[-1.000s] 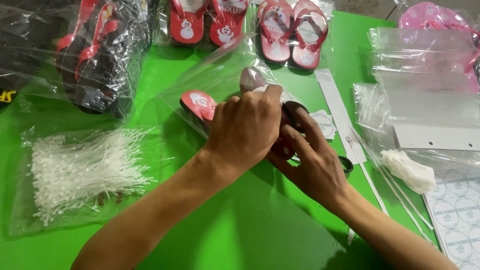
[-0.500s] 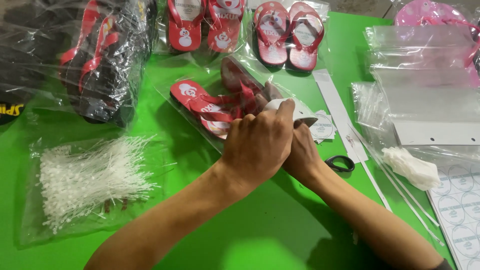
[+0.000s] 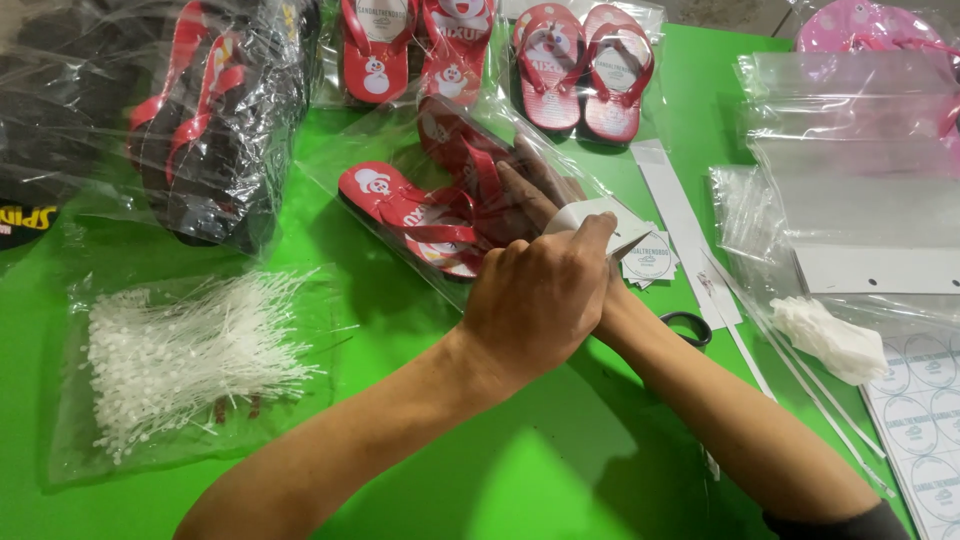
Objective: Trimming excess material from flip-flop soles with scissors, cleaning them, and packaging them into plastic bags with header cards.
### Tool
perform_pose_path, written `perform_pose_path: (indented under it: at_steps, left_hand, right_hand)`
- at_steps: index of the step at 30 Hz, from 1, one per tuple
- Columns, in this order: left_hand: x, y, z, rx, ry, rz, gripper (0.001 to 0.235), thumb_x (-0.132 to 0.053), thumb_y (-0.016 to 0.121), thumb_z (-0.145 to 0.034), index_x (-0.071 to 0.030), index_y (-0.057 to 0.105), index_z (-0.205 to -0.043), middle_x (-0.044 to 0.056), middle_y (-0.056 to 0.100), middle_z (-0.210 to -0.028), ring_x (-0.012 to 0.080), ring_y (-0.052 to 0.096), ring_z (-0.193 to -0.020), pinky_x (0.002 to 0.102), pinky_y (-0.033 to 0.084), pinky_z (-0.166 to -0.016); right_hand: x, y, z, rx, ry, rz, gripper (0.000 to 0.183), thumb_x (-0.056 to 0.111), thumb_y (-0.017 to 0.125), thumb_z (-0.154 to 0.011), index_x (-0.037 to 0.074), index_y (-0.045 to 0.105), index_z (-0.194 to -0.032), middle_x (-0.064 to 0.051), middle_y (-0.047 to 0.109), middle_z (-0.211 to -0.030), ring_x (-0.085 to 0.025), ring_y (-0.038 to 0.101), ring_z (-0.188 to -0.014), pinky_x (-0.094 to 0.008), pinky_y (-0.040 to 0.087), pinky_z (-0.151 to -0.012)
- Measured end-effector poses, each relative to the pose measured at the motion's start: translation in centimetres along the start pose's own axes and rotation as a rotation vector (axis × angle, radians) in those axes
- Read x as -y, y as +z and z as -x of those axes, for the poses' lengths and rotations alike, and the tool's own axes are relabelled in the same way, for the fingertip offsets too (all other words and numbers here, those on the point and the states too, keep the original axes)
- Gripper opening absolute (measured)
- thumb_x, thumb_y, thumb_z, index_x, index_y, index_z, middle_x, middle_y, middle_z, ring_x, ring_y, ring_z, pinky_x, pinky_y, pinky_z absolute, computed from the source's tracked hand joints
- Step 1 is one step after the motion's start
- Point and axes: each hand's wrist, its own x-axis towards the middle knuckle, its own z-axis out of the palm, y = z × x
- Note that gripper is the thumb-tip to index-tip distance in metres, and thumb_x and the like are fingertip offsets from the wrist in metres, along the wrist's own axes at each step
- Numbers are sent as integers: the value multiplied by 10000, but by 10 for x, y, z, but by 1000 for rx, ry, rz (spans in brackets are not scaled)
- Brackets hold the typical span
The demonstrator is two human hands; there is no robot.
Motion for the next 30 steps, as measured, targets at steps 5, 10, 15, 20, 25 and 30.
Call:
perform_pose_path:
  at_steps: [5, 10, 15, 20, 25, 30]
  left_hand:
    - [4, 0, 0, -91, 20, 46, 328, -153, 667, -908, -103, 632, -1230, 104, 756, -721, 427, 719, -642, 559, 549, -511]
    - [3, 9, 0, -132, -8, -81, 352, -194, 650, -878, -134, 675, -1224, 79, 774, -805, 413, 729, -631, 535, 550, -462]
    - [-5, 11, 4, -144, 14, -97, 190, -87, 617, -853, -127, 628, -1039, 56, 717, -722, 431, 722, -634, 553, 535, -437]
    - [-4, 25, 7, -140, 14, -152, 160, -37, 648, -804, -168, 601, -883, 38, 698, -665, 329, 722, -583, 480, 537, -398]
    - [-3, 28, 10, -33, 37, -187, 282, -85, 717, -742, -157, 623, -998, 52, 716, -660, 310, 736, -602, 471, 545, -409]
    - [-8, 32, 16, 5, 77, -201, 67, -80, 649, -884, -141, 675, -892, 64, 709, -690, 271, 731, -616, 437, 535, -404]
  right_hand:
    - [9, 8, 1, 17, 74, -268, 382, 214, 473, -1014, 76, 334, -1341, -304, 253, -1370, -461, 271, -1320, -492, 287, -1082]
    - [10, 15, -2, 46, 163, -532, 457, 282, 421, -1050, 104, 274, -1444, -322, 182, -1472, -473, 212, -1400, -502, 241, -1147]
    - [9, 20, -4, 58, 251, -800, 533, 350, 371, -1087, 132, 215, -1547, -340, 110, -1574, -485, 153, -1481, -512, 196, -1211]
    - [-30, 12, 7, 58, 315, -1019, 594, 405, 330, -1116, 155, 168, -1630, -354, 53, -1656, -494, 106, -1546, -519, 159, -1263]
    - [-14, 6, 9, -124, 723, 717, 264, 259, 586, -1000, 163, 403, -835, 40, 332, -633, -131, 315, -592, -348, 289, -474]
    - [16, 3, -2, 178, 701, 789, 270, 190, 432, -1013, 311, 516, -1239, 13, 216, -761, -171, 205, -674, -359, 259, -533]
